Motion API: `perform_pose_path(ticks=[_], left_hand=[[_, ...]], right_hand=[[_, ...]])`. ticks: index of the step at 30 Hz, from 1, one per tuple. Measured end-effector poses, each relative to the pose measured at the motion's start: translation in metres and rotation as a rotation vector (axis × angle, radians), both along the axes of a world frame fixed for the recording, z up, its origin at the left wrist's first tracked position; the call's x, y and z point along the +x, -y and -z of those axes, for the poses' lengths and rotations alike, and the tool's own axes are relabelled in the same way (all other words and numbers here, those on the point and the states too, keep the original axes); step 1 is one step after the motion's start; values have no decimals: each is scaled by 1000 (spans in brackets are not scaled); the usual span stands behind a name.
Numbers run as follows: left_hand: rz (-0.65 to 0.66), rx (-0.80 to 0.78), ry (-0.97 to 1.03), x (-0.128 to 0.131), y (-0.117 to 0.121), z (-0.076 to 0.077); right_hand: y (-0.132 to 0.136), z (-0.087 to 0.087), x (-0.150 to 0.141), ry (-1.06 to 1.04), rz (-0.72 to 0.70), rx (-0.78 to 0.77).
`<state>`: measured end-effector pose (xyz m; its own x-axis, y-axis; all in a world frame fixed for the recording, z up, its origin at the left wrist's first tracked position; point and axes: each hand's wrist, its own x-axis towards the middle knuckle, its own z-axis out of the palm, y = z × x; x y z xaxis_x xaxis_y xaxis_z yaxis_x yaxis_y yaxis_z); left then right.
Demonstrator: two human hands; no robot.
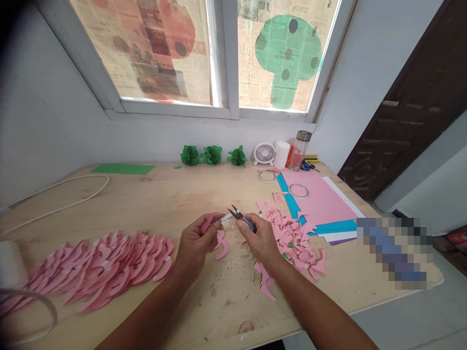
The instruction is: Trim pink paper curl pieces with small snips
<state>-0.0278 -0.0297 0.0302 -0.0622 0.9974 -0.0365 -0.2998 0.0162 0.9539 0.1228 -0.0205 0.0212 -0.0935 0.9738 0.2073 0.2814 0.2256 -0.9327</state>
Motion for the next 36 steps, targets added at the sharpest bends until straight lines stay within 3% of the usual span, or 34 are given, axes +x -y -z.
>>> perform_pose_path(ticks=[6, 28, 36], left_hand=[[-47, 0, 5, 0, 1, -4], [5, 4, 31, 2, 2, -1], [42, 7, -44, -1, -1, 5]], right_hand=[[0, 0, 0, 3, -4, -21], [3, -5, -1, 18, -9, -12], [3, -6, -1, 35, 3, 3]])
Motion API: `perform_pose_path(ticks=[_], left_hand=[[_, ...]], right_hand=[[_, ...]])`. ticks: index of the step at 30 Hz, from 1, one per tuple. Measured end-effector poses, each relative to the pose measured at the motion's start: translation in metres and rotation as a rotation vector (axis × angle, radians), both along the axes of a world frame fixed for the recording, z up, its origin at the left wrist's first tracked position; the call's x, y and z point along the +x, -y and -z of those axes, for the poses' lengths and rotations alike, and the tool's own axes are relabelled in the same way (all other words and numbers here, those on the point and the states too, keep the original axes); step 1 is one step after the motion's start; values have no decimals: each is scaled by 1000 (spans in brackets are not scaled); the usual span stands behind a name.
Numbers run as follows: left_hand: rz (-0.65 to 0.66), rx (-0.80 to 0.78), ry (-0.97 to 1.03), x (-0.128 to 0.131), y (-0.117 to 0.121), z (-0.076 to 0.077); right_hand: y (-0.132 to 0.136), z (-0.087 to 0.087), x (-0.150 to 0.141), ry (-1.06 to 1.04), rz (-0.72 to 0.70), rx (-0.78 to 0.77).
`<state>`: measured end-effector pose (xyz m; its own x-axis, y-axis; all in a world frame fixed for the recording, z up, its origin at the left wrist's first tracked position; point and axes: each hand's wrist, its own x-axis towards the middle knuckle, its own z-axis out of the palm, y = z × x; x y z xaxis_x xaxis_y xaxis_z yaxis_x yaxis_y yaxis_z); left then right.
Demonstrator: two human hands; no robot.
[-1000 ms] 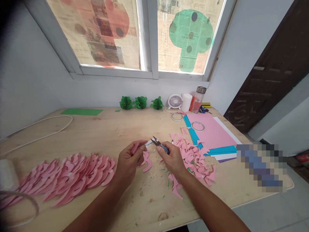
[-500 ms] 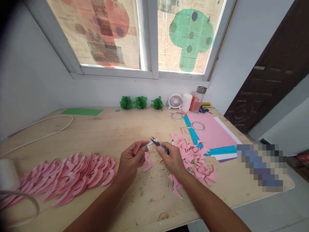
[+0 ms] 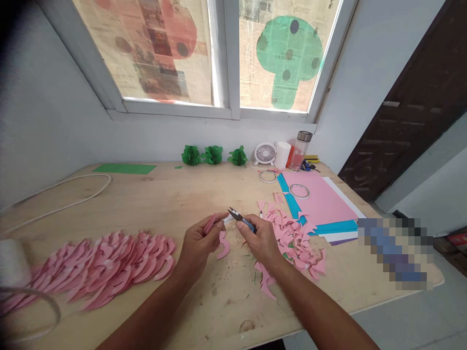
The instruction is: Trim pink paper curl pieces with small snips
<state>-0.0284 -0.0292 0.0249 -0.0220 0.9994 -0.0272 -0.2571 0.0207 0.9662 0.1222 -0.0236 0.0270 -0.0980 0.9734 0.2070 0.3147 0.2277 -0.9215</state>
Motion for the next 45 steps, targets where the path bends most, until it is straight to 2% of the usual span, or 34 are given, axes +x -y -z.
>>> perform_pose_path(ticks=[11, 26, 34, 45], left_hand=[[-25, 44, -53, -1, -1, -2], [-92, 22, 42, 1, 1, -5], [-114, 16, 66, 1, 1, -6], [-101, -5, 113, 3, 1, -5]], right_hand=[[0, 0, 0, 28, 16, -1], [0, 3, -1, 33, 32, 7], [0, 5, -1, 30, -32, -10], [1, 4, -2, 28, -45, 9]])
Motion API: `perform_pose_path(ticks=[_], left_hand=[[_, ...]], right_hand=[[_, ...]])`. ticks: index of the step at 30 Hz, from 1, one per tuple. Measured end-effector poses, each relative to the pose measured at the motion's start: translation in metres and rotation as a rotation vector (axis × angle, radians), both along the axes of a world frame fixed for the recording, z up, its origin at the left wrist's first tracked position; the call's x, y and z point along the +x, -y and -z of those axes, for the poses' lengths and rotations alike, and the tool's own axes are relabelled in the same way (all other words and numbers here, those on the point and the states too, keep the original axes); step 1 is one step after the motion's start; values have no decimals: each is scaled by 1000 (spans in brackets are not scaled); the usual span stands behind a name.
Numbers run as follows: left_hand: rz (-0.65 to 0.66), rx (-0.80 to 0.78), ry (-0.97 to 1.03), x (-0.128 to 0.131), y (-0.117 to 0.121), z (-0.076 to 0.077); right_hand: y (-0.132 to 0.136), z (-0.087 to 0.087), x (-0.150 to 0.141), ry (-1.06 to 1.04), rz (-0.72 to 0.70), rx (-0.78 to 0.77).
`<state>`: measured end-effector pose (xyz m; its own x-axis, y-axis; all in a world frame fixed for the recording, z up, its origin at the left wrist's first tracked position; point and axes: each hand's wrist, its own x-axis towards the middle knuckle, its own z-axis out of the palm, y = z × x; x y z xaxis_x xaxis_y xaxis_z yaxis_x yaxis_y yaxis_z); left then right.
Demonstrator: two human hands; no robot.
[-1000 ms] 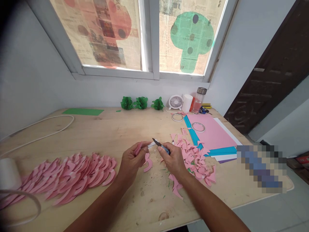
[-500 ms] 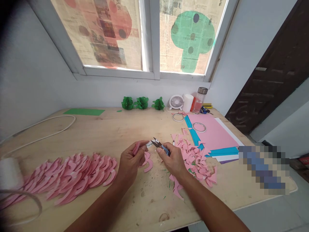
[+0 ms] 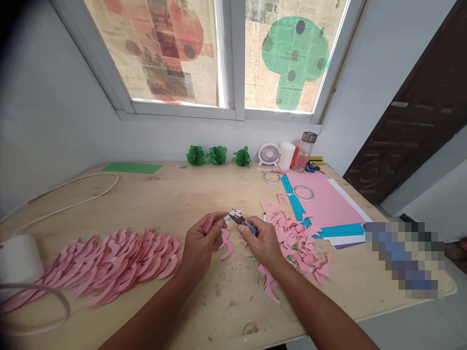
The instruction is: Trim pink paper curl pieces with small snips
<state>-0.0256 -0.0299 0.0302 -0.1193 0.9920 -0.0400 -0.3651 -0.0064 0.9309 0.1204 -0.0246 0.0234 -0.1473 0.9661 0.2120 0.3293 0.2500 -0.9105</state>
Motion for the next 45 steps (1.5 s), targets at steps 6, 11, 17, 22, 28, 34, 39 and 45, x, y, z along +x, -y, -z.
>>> perform_pose_path(ticks=[6, 11, 17, 22, 28, 34, 39, 45], left_hand=[[6, 5, 4, 0, 1, 0], [0, -1, 2, 0, 1, 1], [11, -6, 6, -1, 0, 2], [9, 0, -7, 0, 0, 2], [12, 6, -36, -1, -1, 2], [-16, -1, -44, 0, -2, 1], [-14, 16, -19, 0, 0, 0], [17, 15, -6, 1, 1, 1]], right_hand=[[0, -1, -1, 2, 4, -1], [0, -2, -1, 17, 26, 10], [2, -5, -1, 27, 42, 29], [2, -4, -1, 53, 66, 36], [2, -5, -1, 72, 97, 36], [1, -4, 1, 75, 115, 49], [-1, -2, 0, 80, 83, 9], [-1, 0, -1, 65, 49, 4]])
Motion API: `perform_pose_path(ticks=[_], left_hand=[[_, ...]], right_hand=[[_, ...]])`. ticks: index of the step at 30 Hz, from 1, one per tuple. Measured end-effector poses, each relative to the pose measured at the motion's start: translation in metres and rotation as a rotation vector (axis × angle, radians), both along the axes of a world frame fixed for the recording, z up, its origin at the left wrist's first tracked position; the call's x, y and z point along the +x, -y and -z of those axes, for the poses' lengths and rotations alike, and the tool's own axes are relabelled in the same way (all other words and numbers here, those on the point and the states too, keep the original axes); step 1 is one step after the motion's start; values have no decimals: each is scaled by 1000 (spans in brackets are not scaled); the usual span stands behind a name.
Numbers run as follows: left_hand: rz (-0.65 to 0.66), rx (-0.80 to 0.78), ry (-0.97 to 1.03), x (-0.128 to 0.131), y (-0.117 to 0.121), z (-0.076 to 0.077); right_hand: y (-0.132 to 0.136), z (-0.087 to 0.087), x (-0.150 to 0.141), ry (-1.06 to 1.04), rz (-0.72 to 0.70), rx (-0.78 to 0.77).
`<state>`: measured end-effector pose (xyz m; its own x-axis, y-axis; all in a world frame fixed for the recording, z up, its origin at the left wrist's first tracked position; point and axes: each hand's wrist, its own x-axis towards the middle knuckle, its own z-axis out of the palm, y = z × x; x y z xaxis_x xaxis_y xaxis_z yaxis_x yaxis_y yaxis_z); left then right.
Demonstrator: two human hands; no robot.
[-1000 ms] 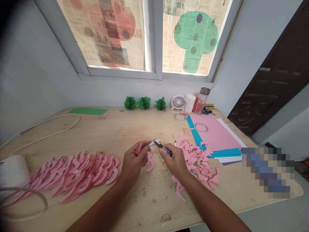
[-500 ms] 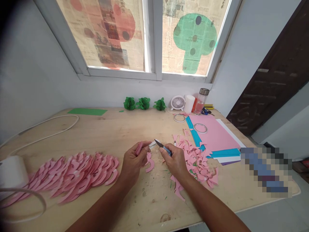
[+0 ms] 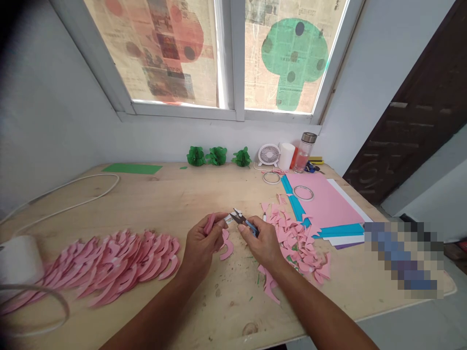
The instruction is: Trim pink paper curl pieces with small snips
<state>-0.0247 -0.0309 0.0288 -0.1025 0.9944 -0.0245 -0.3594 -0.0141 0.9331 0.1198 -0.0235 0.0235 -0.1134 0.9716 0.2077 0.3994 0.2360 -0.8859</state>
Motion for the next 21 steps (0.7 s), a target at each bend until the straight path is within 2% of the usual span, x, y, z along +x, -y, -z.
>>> perform_pose_path(ticks=[21], left_hand=[[0, -27, 17, 3, 1, 0]], right_hand=[[1, 0, -1, -27, -25, 32]])
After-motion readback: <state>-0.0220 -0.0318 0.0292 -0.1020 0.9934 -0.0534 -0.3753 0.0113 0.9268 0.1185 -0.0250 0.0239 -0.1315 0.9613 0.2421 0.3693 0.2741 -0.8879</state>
